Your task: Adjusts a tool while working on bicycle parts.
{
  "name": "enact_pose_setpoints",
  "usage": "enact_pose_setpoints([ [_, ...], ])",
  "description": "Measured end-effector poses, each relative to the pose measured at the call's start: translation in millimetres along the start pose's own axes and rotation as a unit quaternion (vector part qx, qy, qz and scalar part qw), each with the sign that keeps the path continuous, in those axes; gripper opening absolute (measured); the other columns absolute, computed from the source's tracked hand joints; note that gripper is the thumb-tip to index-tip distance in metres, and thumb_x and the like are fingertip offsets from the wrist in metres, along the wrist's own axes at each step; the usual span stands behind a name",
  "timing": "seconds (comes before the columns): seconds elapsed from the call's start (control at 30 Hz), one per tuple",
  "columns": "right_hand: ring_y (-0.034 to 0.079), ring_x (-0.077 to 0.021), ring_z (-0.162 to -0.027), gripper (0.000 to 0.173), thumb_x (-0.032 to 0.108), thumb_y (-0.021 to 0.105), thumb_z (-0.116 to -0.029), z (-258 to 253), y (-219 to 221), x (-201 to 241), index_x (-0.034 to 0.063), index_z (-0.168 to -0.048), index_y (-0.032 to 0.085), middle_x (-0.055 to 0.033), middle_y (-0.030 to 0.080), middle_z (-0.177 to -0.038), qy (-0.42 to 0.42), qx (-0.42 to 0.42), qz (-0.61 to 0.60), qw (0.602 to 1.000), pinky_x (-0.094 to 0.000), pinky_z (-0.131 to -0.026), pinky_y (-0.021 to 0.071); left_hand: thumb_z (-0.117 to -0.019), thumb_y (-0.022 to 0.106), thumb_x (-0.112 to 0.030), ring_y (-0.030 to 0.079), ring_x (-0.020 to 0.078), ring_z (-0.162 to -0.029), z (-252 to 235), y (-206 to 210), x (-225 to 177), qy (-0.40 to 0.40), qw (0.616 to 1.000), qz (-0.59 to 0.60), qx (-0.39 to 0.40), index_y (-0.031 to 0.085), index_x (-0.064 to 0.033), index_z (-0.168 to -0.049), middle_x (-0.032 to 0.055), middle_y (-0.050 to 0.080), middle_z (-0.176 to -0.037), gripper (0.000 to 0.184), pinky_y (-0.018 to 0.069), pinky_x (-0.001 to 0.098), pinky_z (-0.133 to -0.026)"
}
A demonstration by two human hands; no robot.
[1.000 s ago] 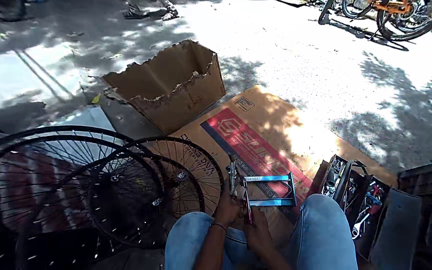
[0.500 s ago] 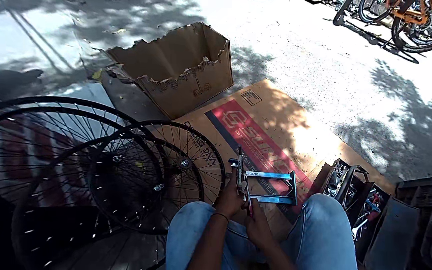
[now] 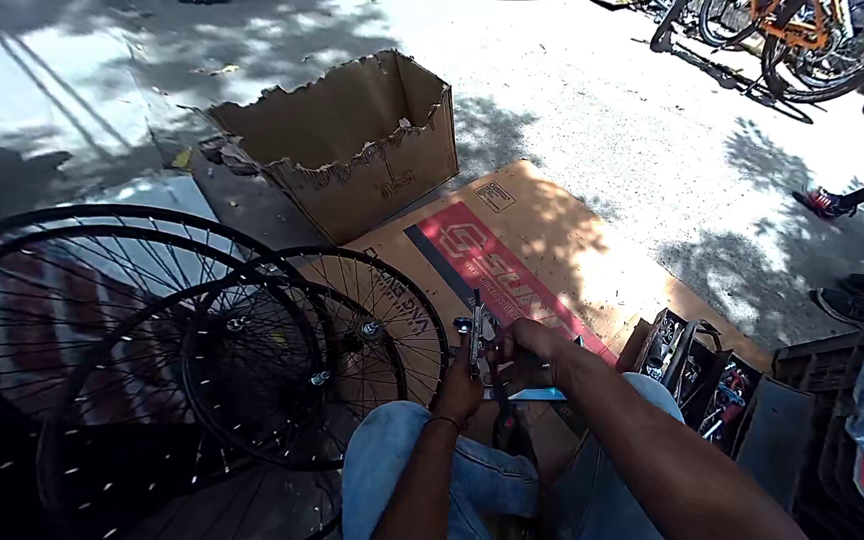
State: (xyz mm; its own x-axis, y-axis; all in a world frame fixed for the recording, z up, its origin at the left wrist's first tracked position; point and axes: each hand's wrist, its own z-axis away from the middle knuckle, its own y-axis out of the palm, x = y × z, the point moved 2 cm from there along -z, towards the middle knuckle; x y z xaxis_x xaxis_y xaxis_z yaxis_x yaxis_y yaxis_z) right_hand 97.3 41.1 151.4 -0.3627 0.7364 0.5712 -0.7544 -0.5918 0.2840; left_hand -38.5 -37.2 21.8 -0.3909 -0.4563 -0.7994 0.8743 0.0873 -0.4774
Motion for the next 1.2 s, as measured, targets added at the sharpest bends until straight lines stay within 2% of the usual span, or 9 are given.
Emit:
enact_pose_setpoints([
  [0.07, 0.069, -0.0244, -0.078, 0.022, 0.013, 0.043, -0.0985, 1.3, -1.3, -0.2, 0.0052, -0.117, 0.053, -0.0142, 0.07, -0.107, 0.001, -0.018, -0.006, 1.0, -0.0433, -0.065, 0.0574, -0.0895, 0.072, -0.006, 0.062, 0.0312, -0.124, -7.3, 1.3, -1.4, 0.013, 1.0, 0.016, 0.0, 0.03, -0.011, -0.162, 0.0181, 0.049, -0.152, 0.084, 0.0513, 0.0508, -0.105],
  [0.2, 0.052, -0.0105, -0.063, 0.017, 0.008, 0.052, -0.101, -11.7, 15.2, -72.0, 0.0054, -0.117, 0.053, -0.0029, 0.059, -0.086, -0.123, -0.079, 0.047, 0.988, -0.0278, -0.056, 0.0453, -0.0822, 0.081, -0.012, 0.067, 0.0321, -0.113, -10.6, -0.2, 2.2, 0.014, 1.0, -0.002, 0.005, 0.024, -0.0076, -0.161, 0.0223, 0.062, -0.133, 0.097, 0.0545, 0.0502, -0.1],
  [0.3, 0.05, -0.0105, -0.062, 0.022, 0.0, 0.052, -0.0917, -32.3, 20.4, -109.1, 0.0044, -0.113, 0.054, -0.0046, 0.058, -0.092, -0.2, -0.108, 0.029, 0.973, -0.0272, -0.053, 0.0442, -0.0795, 0.079, -0.002, 0.068, 0.033, -0.11, -9.5, 0.5, -4.0, -0.002, 1.0, 0.001, 0.005, 0.013, -0.0167, -0.166, 0.022, 0.062, -0.133, 0.11, 0.0544, 0.0515, -0.099],
  [0.6, 0.065, -0.0233, -0.097, 0.037, 0.004, 0.053, -0.087, -57.9, 14.9, -146.7, 0.0037, -0.124, 0.056, -0.0132, 0.065, -0.11, -0.243, -0.175, 0.247, 0.922, -0.0445, -0.082, 0.0552, -0.0892, 0.07, -0.001, 0.067, 0.0272, -0.115, -7.0, -1.5, -1.0, -0.012, 0.999, -0.016, 0.033, 0.009, -0.0211, -0.166, 0.0167, 0.059, -0.14, 0.101, 0.0546, 0.0461, -0.102],
  [0.77, 0.063, -0.0212, -0.076, 0.021, 0.014, 0.053, -0.0953, -48.9, 21.8, -128.6, 0.0061, -0.114, 0.056, -0.0079, 0.061, -0.087, -0.188, -0.211, 0.258, 0.924, -0.043, -0.07, 0.0535, -0.0877, 0.07, 0.0, 0.068, 0.0269, -0.113, -8.8, -0.5, 1.4, -0.012, 0.999, -0.022, 0.028, 0.011, -0.0228, -0.166, 0.0155, 0.063, -0.135, 0.101, 0.0545, 0.046, -0.101],
  [0.87, 0.062, -0.0184, -0.067, 0.017, 0.017, 0.046, -0.1048, -15.3, 18.8, -57.4, 0.0049, -0.112, 0.055, -0.0073, 0.061, -0.083, -0.079, -0.139, 0.19, 0.969, -0.0377, -0.062, 0.0541, -0.0872, 0.07, -0.001, 0.067, 0.0266, -0.116, -11.3, -2.0, 1.5, 0.012, 0.999, -0.016, 0.026, 0.013, -0.0201, -0.166, 0.0148, 0.062, -0.137, 0.099, 0.0536, 0.0467, -0.103],
  [1.0, 0.071, -0.028, -0.085, 0.027, 0.011, 0.041, -0.0992, -1.8, -14.3, 11.9, 0.0028, -0.123, 0.051, -0.0182, 0.068, -0.115, 0.046, 0.018, -0.004, 0.999, -0.044, -0.071, 0.0596, -0.0883, 0.069, 0.002, 0.066, 0.0282, -0.118, -7.9, 3.1, -0.3, 0.007, 1.0, 0.013, 0.02, 0.012, -0.0167, -0.166, 0.0167, 0.06, -0.14, 0.098, 0.0537, 0.0464, -0.102],
  [1.13, 0.064, -0.0155, -0.075, 0.018, 0.016, 0.044, -0.104, -2.9, 3.4, -26.9, 0.0079, -0.118, 0.053, -0.0077, 0.069, -0.102, -0.035, -0.05, 0.094, 0.994, -0.0342, -0.063, 0.0522, -0.0874, 0.076, -0.014, 0.068, 0.0287, -0.11, -10.5, 0.2, 1.0, 0.015, 1.0, 0.012, 0.019, 0.012, -0.0146, -0.166, 0.0195, 0.063, -0.133, 0.102, 0.0551, 0.0471, -0.098],
  [1.2, 0.053, -0.0101, -0.067, 0.012, 0.011, 0.049, -0.1023, -12.5, 12.3, -67.1, 0.0066, -0.113, 0.054, -0.0038, 0.063, -0.093, -0.115, -0.089, 0.117, 0.982, -0.029, -0.06, 0.0448, -0.0844, 0.077, -0.005, 0.068, 0.0287, -0.111, -12.4, -0.6, 1.3, 0.001, 1.0, 0.01, 0.027, 0.011, -0.0171, -0.166, 0.0189, 0.06, -0.137, 0.106, 0.0563, 0.0469, -0.098],
])
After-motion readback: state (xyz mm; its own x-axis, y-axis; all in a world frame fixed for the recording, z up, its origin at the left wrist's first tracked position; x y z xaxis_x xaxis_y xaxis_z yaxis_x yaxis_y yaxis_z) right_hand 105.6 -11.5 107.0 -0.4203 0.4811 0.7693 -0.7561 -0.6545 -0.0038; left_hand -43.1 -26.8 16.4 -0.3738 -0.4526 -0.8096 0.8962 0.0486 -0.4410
